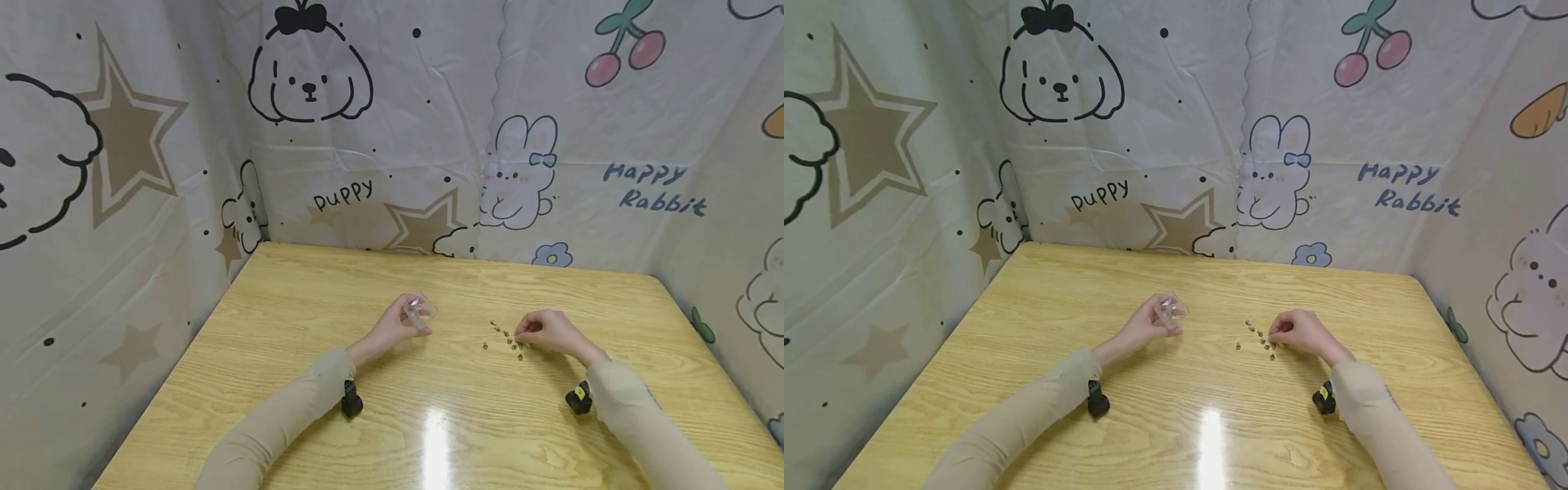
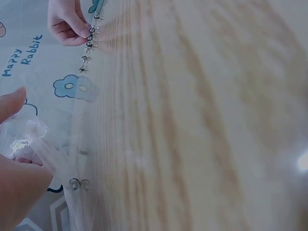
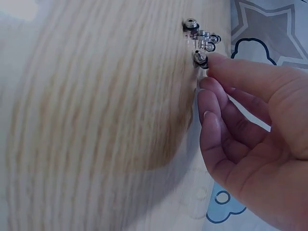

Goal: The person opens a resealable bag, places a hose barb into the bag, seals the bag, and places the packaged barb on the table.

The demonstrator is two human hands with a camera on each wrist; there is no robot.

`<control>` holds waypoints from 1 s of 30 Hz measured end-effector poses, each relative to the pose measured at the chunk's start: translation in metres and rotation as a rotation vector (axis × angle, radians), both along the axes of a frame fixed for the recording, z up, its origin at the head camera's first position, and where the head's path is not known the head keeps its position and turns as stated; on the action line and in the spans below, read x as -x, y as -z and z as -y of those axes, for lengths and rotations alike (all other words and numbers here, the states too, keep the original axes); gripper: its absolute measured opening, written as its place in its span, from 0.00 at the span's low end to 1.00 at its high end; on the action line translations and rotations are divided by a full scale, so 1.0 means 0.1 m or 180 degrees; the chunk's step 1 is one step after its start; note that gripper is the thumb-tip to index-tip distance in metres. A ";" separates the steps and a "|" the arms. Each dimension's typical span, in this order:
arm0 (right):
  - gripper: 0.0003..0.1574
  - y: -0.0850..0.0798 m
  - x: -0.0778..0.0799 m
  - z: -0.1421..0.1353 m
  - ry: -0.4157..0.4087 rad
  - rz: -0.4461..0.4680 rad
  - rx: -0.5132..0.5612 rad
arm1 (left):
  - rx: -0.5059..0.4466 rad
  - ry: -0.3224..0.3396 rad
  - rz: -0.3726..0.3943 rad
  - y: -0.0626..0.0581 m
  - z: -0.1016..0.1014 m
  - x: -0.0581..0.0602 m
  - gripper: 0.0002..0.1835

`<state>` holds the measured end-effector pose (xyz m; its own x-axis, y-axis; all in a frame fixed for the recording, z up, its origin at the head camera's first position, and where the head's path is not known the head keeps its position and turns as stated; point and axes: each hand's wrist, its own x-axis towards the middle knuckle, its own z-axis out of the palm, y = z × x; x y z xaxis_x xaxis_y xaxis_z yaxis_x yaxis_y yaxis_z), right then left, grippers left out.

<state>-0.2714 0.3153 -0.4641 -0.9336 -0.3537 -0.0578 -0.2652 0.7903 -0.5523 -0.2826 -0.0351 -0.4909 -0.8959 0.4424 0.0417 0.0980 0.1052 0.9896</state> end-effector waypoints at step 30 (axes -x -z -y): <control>0.02 -0.12 0.09 0.14 -0.0152 -0.0409 -0.0203 | -0.0019 0.0060 -0.0020 -0.05 0.02 -0.01 0.30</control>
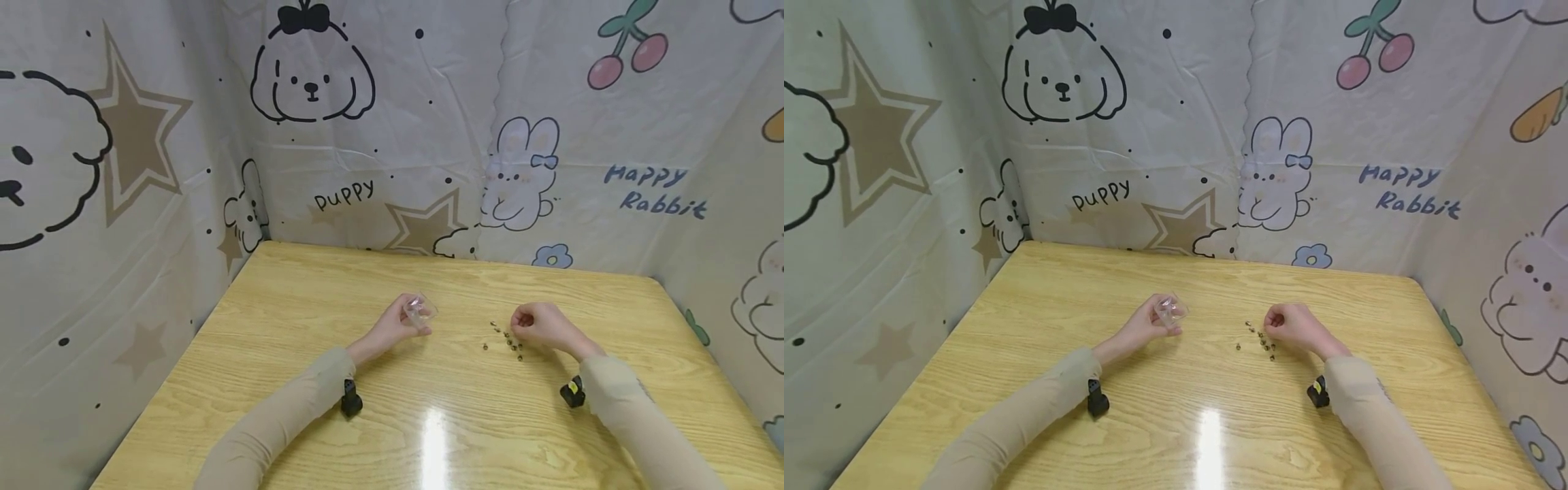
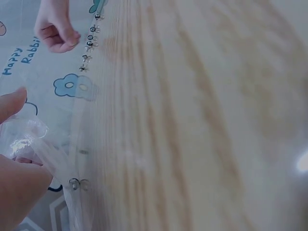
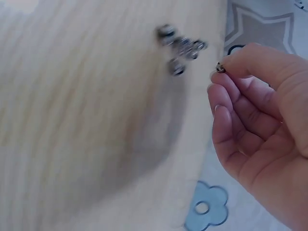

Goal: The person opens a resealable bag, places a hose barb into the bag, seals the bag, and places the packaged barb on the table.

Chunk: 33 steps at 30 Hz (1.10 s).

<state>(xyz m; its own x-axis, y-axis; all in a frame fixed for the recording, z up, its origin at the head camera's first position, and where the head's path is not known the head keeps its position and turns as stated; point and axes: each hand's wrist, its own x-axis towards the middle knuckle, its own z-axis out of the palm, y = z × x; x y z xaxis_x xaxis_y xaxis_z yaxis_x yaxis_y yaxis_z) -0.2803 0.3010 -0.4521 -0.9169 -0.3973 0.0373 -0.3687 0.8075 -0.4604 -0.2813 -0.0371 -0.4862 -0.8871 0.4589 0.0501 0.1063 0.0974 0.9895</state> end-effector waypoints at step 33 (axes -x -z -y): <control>0.03 -0.56 0.09 1.41 -0.1070 -0.0702 0.0466 | -0.0168 0.0088 0.0082 0.03 -0.04 0.01 0.30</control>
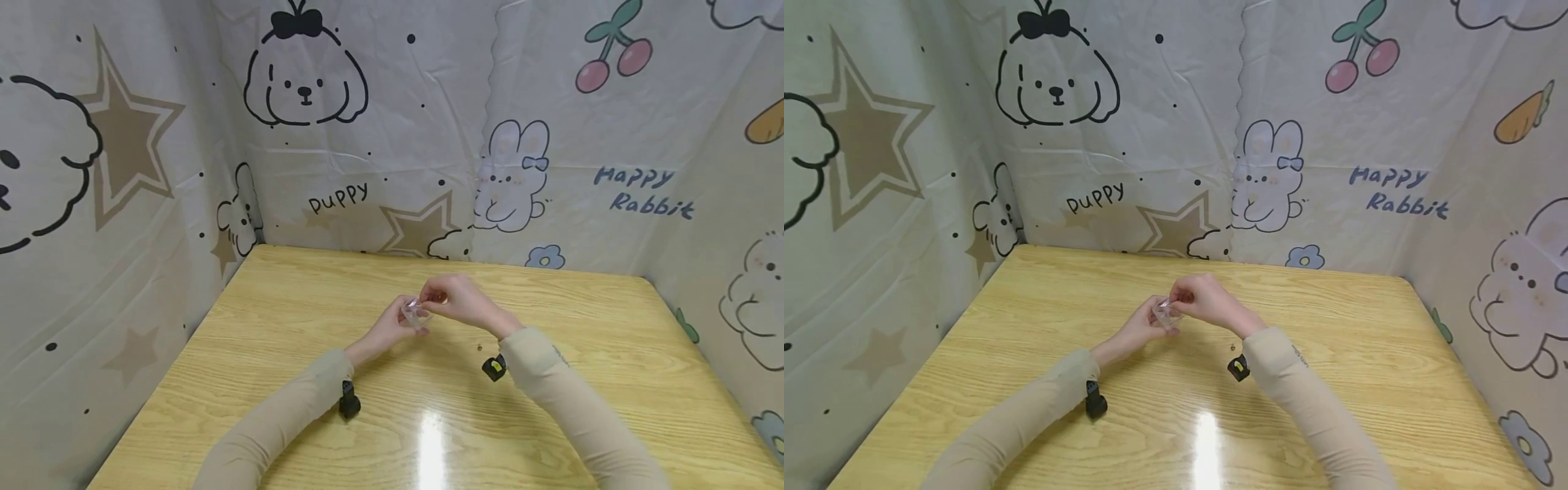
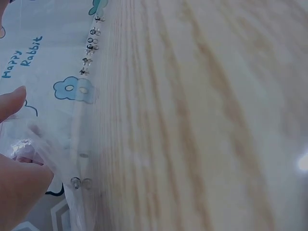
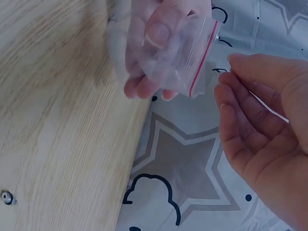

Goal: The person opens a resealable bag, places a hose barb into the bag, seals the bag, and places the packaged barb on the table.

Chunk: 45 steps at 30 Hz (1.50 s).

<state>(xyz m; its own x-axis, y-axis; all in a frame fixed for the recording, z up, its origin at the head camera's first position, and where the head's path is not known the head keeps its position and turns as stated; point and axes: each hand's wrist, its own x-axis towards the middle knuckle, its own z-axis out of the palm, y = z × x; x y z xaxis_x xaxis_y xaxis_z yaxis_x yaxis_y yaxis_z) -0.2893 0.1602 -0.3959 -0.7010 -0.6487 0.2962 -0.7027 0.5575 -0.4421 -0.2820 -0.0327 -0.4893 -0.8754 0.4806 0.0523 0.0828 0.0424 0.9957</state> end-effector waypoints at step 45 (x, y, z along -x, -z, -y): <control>0.08 0.49 -0.25 -1.47 0.0838 0.0770 -0.0454 | 0.0199 -0.0106 -0.0115 0.01 -0.05 -0.01 0.32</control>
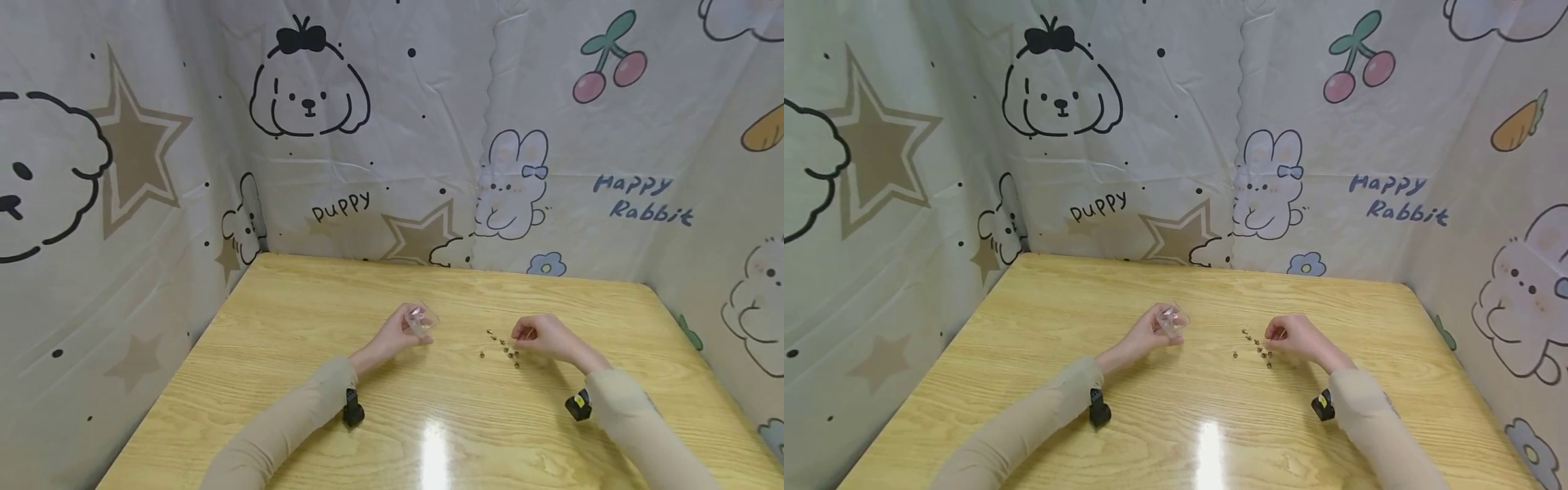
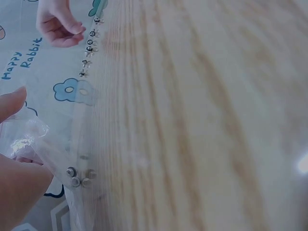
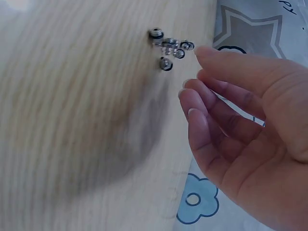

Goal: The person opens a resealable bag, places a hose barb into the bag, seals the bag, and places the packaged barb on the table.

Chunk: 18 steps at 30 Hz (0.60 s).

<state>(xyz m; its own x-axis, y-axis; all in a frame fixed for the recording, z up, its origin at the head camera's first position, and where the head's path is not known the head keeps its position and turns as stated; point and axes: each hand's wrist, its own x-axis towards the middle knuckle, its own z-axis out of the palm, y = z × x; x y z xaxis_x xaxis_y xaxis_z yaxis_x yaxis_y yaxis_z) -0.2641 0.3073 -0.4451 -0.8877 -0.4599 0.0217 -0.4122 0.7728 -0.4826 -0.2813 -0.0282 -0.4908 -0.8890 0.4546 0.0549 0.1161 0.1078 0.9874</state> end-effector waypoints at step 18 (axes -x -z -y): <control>0.07 0.17 -0.10 -0.05 0.0104 0.0186 0.0001 | 0.0048 -0.0057 0.0005 0.02 0.00 0.01 0.32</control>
